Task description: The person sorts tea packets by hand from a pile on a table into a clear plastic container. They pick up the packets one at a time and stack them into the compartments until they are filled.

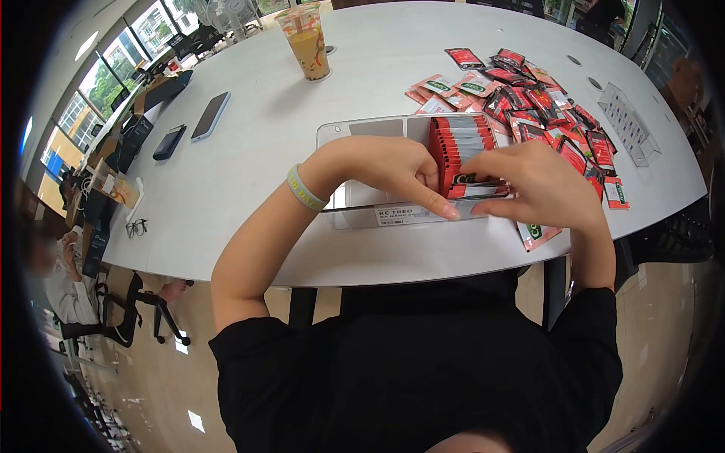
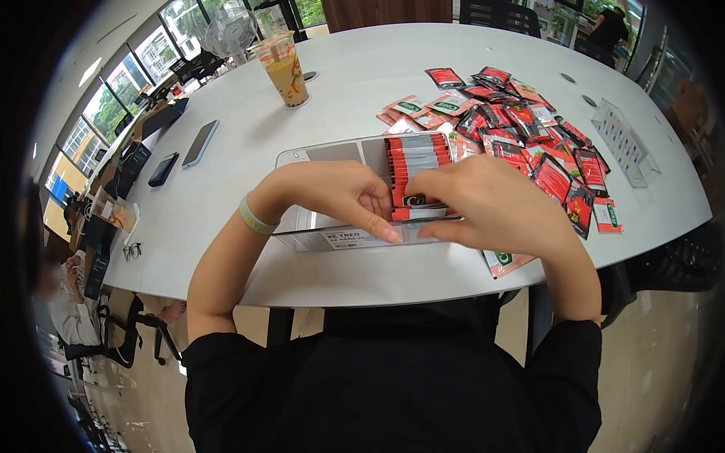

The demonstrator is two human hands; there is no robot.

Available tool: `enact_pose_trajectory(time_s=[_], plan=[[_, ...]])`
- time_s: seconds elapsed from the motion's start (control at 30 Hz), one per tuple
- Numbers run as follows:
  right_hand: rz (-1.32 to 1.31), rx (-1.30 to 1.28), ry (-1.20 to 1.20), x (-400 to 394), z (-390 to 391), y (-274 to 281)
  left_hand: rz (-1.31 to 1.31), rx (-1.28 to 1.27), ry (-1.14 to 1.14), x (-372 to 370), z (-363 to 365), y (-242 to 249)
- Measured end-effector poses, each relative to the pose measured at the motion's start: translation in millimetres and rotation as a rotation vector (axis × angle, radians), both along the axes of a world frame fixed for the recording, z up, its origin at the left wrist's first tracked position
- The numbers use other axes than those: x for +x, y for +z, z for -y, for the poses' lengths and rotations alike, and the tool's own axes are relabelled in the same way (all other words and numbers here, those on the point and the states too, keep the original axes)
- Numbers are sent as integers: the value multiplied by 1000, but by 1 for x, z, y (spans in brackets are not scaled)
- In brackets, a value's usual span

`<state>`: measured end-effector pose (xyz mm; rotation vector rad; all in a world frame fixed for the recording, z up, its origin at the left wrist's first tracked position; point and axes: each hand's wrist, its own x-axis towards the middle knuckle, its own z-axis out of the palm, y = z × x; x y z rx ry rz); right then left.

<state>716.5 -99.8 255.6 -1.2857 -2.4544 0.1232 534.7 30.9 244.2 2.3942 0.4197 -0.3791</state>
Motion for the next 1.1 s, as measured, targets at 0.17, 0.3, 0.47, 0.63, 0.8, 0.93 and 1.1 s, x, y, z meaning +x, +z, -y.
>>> enact_pose_trajectory(time_s=[0.17, 0.3, 0.47, 0.63, 0.8, 0.93, 1.1], plan=[[-38, 75, 8, 3, 3, 1, 1, -2, -1, 0, -1, -1], [40, 46, -13, 4, 2, -3, 14, -15, 9, 0, -1, -4], [-119, 89, 19, 5, 0, -1, -10, -22, 10, 0, 1, 2], [-69, 264, 26, 7, -4, -8, -5, -4, 6, 1, -1, -3], [-87, 201, 46, 9, -2, -4, 44, -23, 12, -1, -1, -6], [-114, 182, 52, 9, -3, -5, 53, -37, 7, -1, -2, -7], [-136, 192, 61, 10, -5, -6, 31, -28, 4, -1, 2, 1]])
